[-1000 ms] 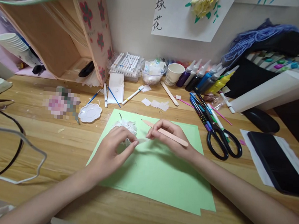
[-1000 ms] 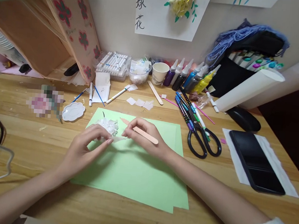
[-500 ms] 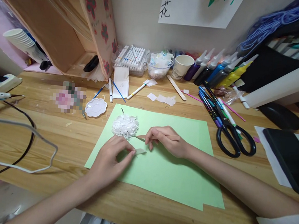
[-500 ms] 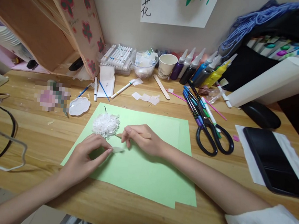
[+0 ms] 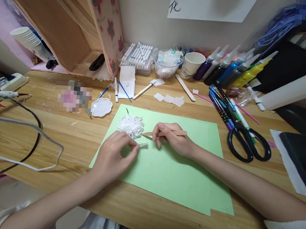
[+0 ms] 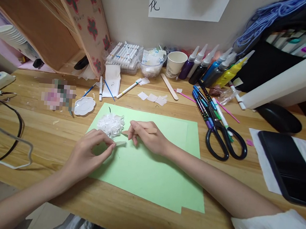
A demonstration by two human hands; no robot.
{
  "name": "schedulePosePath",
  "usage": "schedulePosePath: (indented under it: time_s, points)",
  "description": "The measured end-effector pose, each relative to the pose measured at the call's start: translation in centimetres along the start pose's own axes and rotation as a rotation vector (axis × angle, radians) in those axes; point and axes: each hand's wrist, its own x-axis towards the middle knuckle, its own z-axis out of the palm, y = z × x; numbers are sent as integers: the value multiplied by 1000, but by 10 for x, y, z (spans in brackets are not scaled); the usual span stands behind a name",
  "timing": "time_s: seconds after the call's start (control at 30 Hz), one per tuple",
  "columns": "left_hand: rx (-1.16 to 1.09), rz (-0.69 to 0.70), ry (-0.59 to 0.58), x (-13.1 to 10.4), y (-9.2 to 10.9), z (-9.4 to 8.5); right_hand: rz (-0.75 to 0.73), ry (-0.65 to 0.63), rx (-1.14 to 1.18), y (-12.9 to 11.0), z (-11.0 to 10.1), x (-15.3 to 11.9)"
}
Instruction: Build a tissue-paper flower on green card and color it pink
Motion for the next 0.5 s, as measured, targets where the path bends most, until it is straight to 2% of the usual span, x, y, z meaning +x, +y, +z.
schedulePosePath:
  time_s: [0.23,0.5]
  points:
    - [66,-4,-5,1,2,1,19,-18,59,0,1,9]
    - [225,-37,86,5,6,6,46,-27,198,4,0,14]
